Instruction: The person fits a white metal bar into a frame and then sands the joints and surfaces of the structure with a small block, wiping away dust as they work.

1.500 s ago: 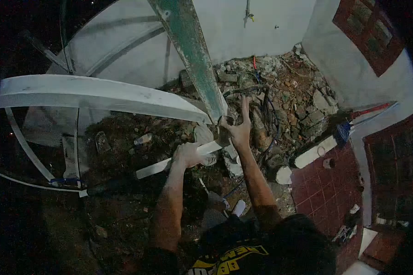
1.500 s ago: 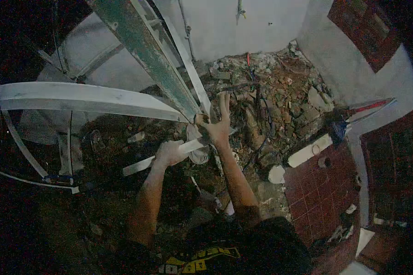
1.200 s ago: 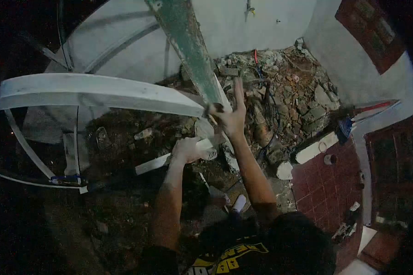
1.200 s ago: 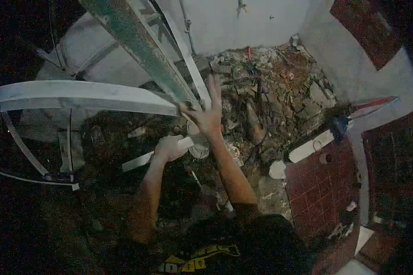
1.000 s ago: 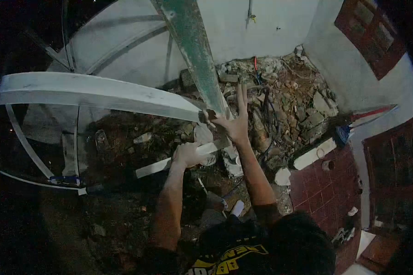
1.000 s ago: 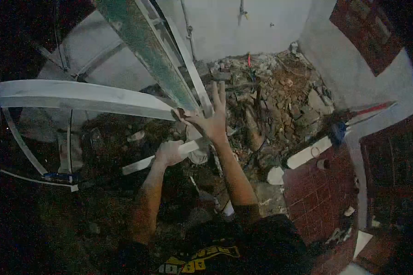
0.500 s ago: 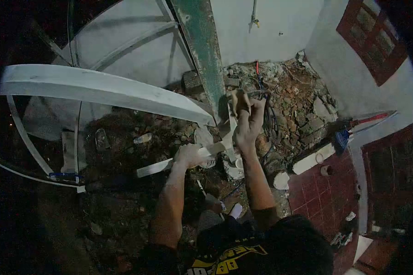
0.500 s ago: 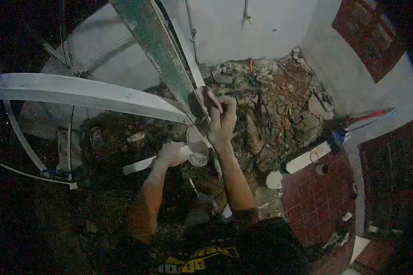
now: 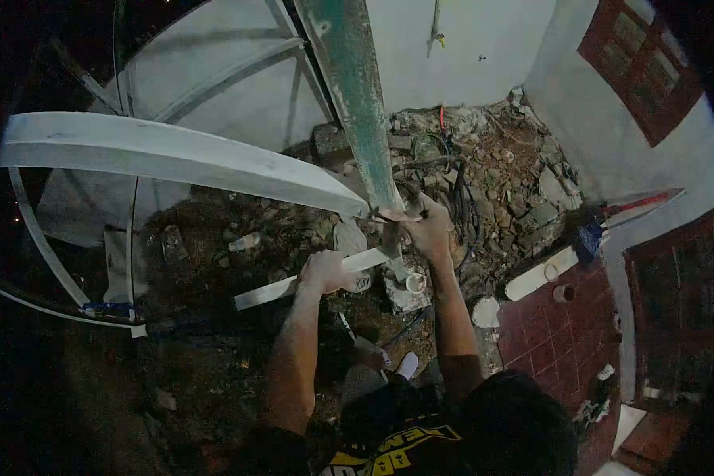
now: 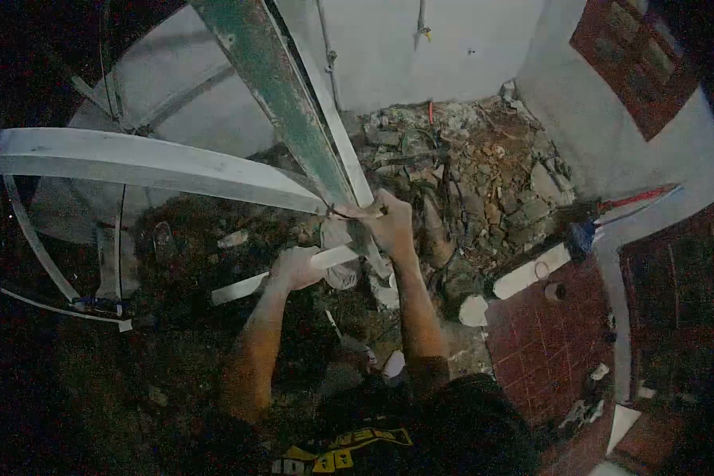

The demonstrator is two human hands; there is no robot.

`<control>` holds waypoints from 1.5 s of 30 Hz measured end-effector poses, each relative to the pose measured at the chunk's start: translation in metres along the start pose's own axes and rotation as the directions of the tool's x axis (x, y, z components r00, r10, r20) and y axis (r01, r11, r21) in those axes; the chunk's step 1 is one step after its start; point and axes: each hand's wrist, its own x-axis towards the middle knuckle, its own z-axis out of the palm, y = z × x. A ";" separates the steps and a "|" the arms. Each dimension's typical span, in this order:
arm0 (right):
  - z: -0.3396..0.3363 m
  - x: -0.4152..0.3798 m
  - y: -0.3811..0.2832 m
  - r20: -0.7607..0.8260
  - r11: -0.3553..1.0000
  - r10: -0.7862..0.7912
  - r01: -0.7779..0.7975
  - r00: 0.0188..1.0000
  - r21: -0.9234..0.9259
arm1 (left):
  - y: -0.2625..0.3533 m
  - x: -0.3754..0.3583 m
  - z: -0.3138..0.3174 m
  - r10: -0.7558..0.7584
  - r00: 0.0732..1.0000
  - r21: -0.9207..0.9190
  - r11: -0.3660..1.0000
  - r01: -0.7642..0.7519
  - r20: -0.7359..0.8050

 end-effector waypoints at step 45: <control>-0.040 0.014 0.011 -0.147 0.998 0.059 -0.055 0.987 0.031 | 0.015 -0.010 -0.013 0.004 1.000 0.049 0.999 -0.004 0.009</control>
